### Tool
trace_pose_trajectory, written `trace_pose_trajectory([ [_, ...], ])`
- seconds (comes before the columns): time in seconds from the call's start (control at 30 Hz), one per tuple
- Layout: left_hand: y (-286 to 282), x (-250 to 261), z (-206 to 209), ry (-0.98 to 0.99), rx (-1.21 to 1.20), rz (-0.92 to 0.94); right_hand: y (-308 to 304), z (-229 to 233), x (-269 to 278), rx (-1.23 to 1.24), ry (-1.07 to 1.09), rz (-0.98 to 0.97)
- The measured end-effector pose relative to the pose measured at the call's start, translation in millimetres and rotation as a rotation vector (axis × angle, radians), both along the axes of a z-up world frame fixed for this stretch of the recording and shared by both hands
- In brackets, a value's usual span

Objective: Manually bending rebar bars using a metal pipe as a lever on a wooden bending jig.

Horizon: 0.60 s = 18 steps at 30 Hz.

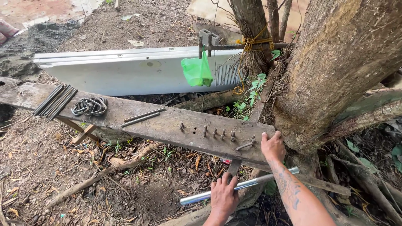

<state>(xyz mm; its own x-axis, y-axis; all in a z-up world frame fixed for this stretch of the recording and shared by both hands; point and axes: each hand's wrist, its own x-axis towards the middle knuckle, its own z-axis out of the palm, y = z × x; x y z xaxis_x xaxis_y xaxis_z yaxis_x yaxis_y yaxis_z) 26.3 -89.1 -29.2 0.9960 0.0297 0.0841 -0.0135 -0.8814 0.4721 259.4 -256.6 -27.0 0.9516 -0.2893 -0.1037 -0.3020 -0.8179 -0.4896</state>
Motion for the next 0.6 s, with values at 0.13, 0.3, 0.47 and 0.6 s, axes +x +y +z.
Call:
trace_pose_trajectory([
  [0.13,0,-1,2,-0.016,-0.01,-0.001,0,-1,0,0.021,0.011,-0.008],
  [0.3,-1,-2,3,-0.054,-0.035,0.003,-3,-7,2,0.013,0.009,-0.005],
  [0.47,0,-2,2,-0.051,-0.04,-0.002,-3,-9,3,0.009,0.012,0.003],
  [0.6,-1,-2,0,-0.043,-0.044,0.001,-4,-10,4,-0.009,0.005,0.006],
])
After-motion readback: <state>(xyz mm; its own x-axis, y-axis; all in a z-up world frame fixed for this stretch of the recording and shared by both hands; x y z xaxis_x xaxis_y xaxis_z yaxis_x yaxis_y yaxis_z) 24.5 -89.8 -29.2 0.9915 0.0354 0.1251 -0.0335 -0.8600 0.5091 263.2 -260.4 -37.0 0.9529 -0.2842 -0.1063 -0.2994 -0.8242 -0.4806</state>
